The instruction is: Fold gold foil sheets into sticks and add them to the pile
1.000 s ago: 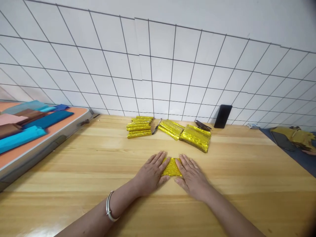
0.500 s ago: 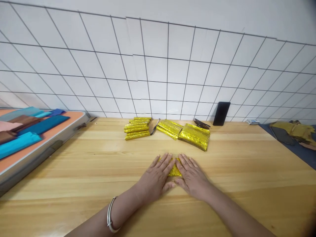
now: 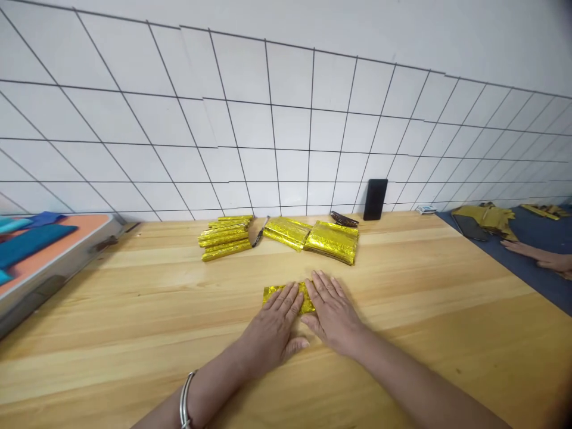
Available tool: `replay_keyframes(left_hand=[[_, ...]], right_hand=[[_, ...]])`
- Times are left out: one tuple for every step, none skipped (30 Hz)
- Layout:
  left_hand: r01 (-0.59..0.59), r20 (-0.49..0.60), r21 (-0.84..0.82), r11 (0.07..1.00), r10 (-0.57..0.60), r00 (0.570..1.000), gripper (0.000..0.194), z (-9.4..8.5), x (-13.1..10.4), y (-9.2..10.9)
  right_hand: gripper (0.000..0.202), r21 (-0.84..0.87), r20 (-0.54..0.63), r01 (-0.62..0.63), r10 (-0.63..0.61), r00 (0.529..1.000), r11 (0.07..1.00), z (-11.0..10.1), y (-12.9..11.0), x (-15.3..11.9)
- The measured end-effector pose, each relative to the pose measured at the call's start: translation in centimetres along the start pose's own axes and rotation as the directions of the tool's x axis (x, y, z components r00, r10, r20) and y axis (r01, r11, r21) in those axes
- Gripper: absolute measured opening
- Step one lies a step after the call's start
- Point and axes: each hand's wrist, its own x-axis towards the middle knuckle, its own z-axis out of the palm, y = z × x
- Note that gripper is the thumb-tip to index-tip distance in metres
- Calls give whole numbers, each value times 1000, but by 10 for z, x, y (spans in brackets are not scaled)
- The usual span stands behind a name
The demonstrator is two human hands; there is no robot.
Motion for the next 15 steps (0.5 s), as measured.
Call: replay_keyframes(left_hand=[[-5, -7, 2, 1000, 5, 1000, 80, -1, 0, 0], [-8, -14, 3, 1000, 8, 1000, 80, -1, 1, 1], [-9, -18, 5, 1000, 9, 1000, 80, -2, 1, 1], [-6, -20, 8, 1000, 6, 1000, 79, -3, 1, 2], [-3, -17, 10, 1000, 3, 1000, 78, -3, 1, 2], [2, -11, 13, 1000, -2, 1000, 77, -3, 1, 2], [7, -4, 15, 1000, -7, 1000, 77, -4, 0, 3], [12, 3, 18, 1000, -12, 1000, 76, -4, 0, 3], [18, 8, 21, 1000, -18, 1000, 77, -3, 0, 3], [24, 10, 26, 999, -24, 1000, 77, -3, -1, 3], [30, 11, 33, 999, -30, 999, 77, -4, -1, 4], [36, 11, 41, 999, -36, 999, 78, -4, -1, 4], [39, 12, 50, 998, -40, 999, 78, -5, -1, 4], [42, 16, 59, 997, -43, 999, 79, -5, -2, 4], [43, 23, 67, 997, -45, 999, 79, -6, -2, 3]], right_hand=[[68, 8, -4, 16, -16, 1000, 1000, 0, -3, 0], [67, 22, 5, 41, -41, 999, 999, -1, -5, -1], [66, 42, 26, 69, -70, 997, 997, -1, -8, -1], [66, 66, 53, 92, -95, 994, 994, -1, -9, -1], [65, 89, 80, 105, -113, 990, 990, -2, -10, -1], [65, 106, 105, 110, -121, 987, 988, -2, -11, -1], [65, 117, 123, 107, -122, 985, 987, -3, -11, -2], [65, 120, 134, 103, -119, 984, 987, -3, -11, -2], [65, 117, 137, 99, -115, 984, 988, -4, -11, -2], [66, 111, 136, 97, -111, 984, 989, -4, -11, -3], [65, 103, 133, 95, -108, 985, 990, -5, -11, -3], [66, 97, 128, 93, -105, 986, 991, -5, -11, -4], [66, 92, 123, 92, -103, 987, 991, -5, -11, -4], [66, 89, 119, 90, -100, 988, 992, -5, -11, -5], [67, 86, 115, 85, -95, 989, 993, -4, -11, -5]])
